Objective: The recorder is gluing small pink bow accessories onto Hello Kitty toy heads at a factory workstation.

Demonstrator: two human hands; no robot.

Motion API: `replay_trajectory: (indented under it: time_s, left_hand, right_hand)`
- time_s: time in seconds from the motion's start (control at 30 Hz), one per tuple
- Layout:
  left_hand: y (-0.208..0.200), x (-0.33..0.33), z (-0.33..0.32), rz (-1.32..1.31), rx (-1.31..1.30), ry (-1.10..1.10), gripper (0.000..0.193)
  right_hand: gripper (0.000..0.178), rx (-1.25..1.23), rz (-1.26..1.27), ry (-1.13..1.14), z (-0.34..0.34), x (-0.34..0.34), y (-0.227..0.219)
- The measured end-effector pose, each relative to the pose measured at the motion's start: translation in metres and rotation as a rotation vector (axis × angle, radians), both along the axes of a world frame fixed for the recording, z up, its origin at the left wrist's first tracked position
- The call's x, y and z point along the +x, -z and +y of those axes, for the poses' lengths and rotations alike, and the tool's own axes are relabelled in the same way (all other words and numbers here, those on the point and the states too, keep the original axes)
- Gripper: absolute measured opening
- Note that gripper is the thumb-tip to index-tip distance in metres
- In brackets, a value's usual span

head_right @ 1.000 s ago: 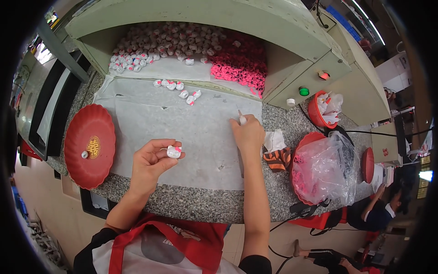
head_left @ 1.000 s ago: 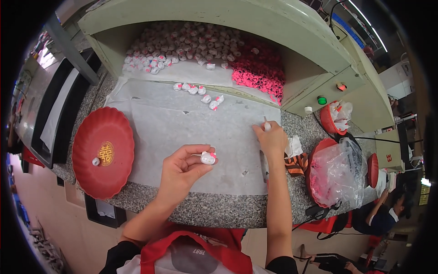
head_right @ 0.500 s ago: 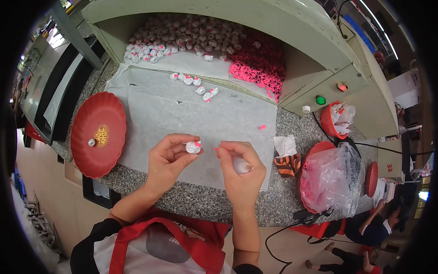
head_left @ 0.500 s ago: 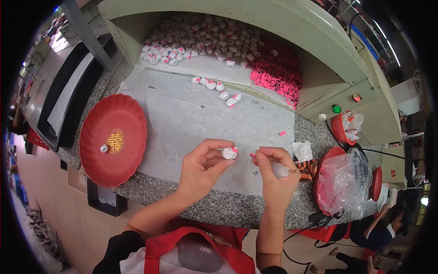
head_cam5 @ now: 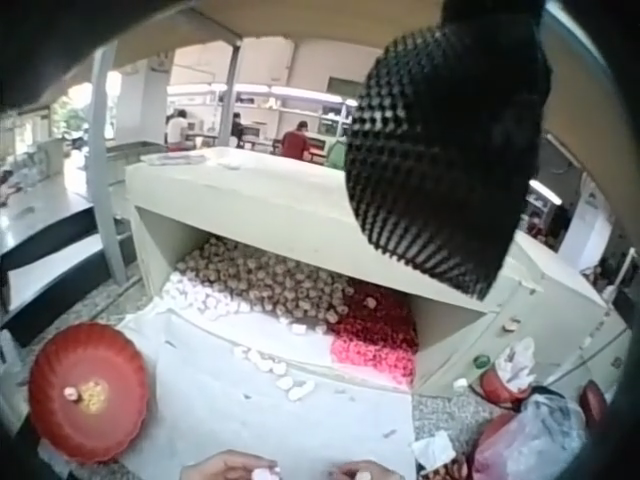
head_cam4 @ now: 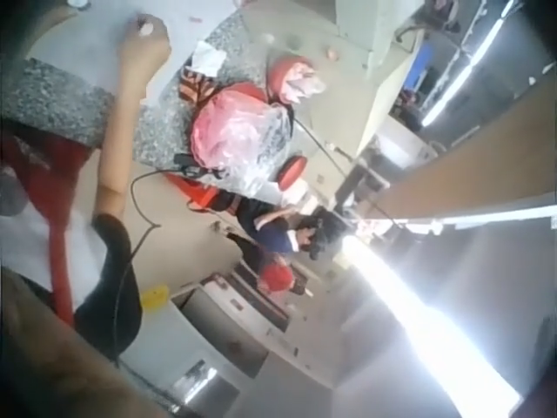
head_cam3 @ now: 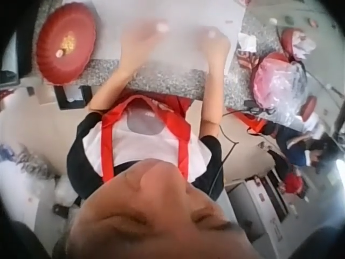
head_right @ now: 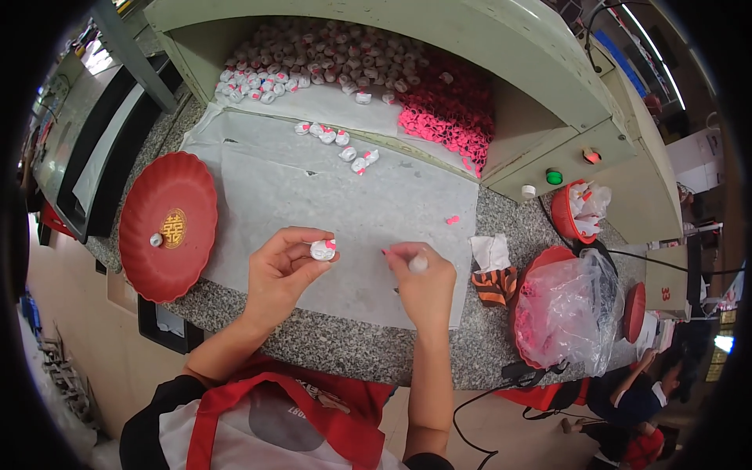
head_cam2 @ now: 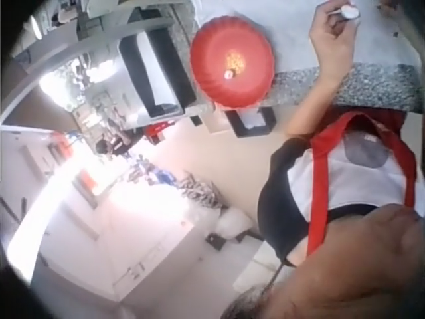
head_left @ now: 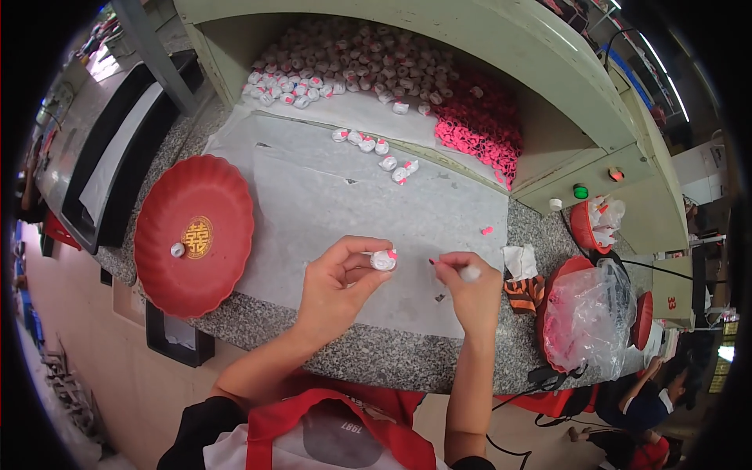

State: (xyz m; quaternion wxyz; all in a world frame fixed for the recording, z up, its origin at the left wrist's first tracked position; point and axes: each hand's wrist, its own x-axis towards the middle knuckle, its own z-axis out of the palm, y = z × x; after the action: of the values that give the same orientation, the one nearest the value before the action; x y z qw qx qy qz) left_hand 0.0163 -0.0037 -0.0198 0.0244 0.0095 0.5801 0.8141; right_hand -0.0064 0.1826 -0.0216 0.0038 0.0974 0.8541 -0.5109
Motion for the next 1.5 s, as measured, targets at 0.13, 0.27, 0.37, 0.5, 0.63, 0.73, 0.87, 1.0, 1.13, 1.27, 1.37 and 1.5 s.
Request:
replay_trajectory:
  time_s: [0.13, 0.27, 0.37, 0.5, 0.63, 0.73, 0.87, 1.0, 1.13, 1.27, 1.37, 1.5]
  left_hand:
    - [0.002, 0.001, 0.004, 0.003, -0.03, 0.033, 0.03]
    - [-0.001, 0.002, 0.008, 0.114, 0.059, 0.034, 0.03]
    - [-0.004, 0.003, 0.004, 0.181, 0.004, 0.044, 0.032]
    - [-0.024, 0.006, 0.003, 0.05, 0.081, 0.148, 0.036]
    - [-0.021, 0.002, -0.005, 0.065, 0.173, 0.221, 0.034]
    - [-0.02, 0.003, -0.002, 0.05, 0.173, 0.214, 0.03]
    - [-0.02, 0.005, 0.005, 0.084, 0.13, 0.177, 0.03]
    - [-0.017, 0.006, 0.007, 0.087, 0.115, 0.168, 0.029]
    - [-0.014, 0.007, 0.009, 0.027, 0.186, 0.103, 0.029]
    - [-0.012, 0.004, 0.001, -0.145, 0.298, 0.105, 0.028]
    - [-0.013, 0.005, 0.0, -0.24, 0.374, 0.129, 0.026]
    - [-0.024, 0.011, -0.008, -0.099, 0.252, 0.16, 0.026]
  right_hand:
    - [0.011, -0.482, 0.165, -0.149, -0.027, 0.023, -0.034]
    - [0.01, -0.438, 0.074, -0.159, -0.042, 0.026, -0.043]
    - [0.012, -0.479, -0.024, -0.069, -0.042, 0.027, -0.047]
    - [0.014, -0.489, 0.034, -0.002, -0.043, 0.029, -0.039]
    - [0.017, -0.52, 0.103, -0.002, -0.043, 0.033, -0.04]
    - [0.022, -0.486, 0.059, -0.058, -0.042, 0.034, -0.042]
    - [0.023, -0.352, 0.208, -0.134, -0.036, 0.034, -0.043]
    - [0.019, -0.303, 0.238, -0.157, -0.033, 0.034, -0.043]
    - [0.018, -0.268, 0.277, -0.113, -0.041, 0.032, -0.04]
    - [0.018, -0.235, 0.307, -0.173, -0.041, 0.028, -0.037]
    - [0.019, -0.22, 0.395, -0.173, -0.048, 0.032, -0.037]
    - [0.019, -0.467, 0.361, -0.169, -0.042, 0.036, -0.03]
